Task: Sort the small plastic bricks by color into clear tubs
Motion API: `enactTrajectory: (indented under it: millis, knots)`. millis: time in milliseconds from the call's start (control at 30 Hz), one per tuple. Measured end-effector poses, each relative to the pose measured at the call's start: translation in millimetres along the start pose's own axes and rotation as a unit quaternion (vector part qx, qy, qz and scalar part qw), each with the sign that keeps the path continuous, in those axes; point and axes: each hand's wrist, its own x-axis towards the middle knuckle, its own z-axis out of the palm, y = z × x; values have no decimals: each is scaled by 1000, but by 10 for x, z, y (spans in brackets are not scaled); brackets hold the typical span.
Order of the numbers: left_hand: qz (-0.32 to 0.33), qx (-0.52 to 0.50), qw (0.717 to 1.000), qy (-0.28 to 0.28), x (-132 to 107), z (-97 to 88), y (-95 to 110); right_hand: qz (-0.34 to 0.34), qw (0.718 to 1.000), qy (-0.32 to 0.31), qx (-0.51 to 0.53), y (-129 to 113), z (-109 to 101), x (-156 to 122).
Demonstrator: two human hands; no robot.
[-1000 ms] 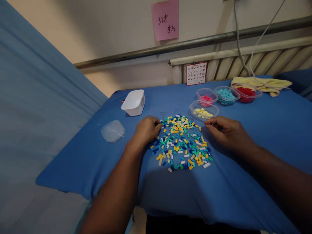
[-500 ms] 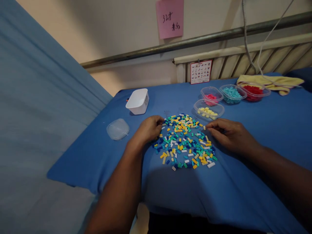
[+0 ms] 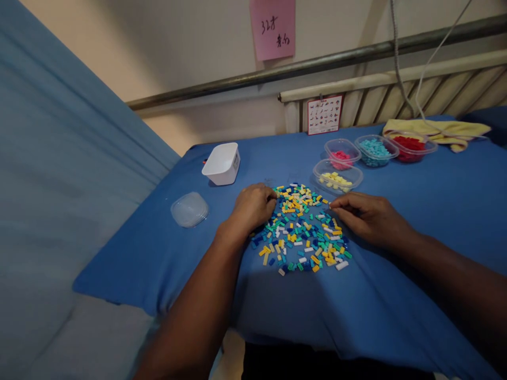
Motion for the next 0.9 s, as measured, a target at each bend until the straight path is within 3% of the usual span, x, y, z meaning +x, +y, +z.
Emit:
enactTrajectory:
  millis: [200,467,600,767,900]
  knots:
    - [-72,-35,997,-20,16,-30,-28,-1,1000,-1,7,-34,28,16]
    - [-64,-28,997,-32,-6,-75,-32,-17,1000,-4,13,-37,30,16]
    - [-40,-27,999,0,-12,-54,-60,-17,1000,-8,16,-42,32,14]
    - [-36,-165,984,51,-69,-27,0,-30,999,-11,16,-99,51,19]
    - [-45,-311,949,22,-114,27,92,-46,998,-32,19,-173,70,25]
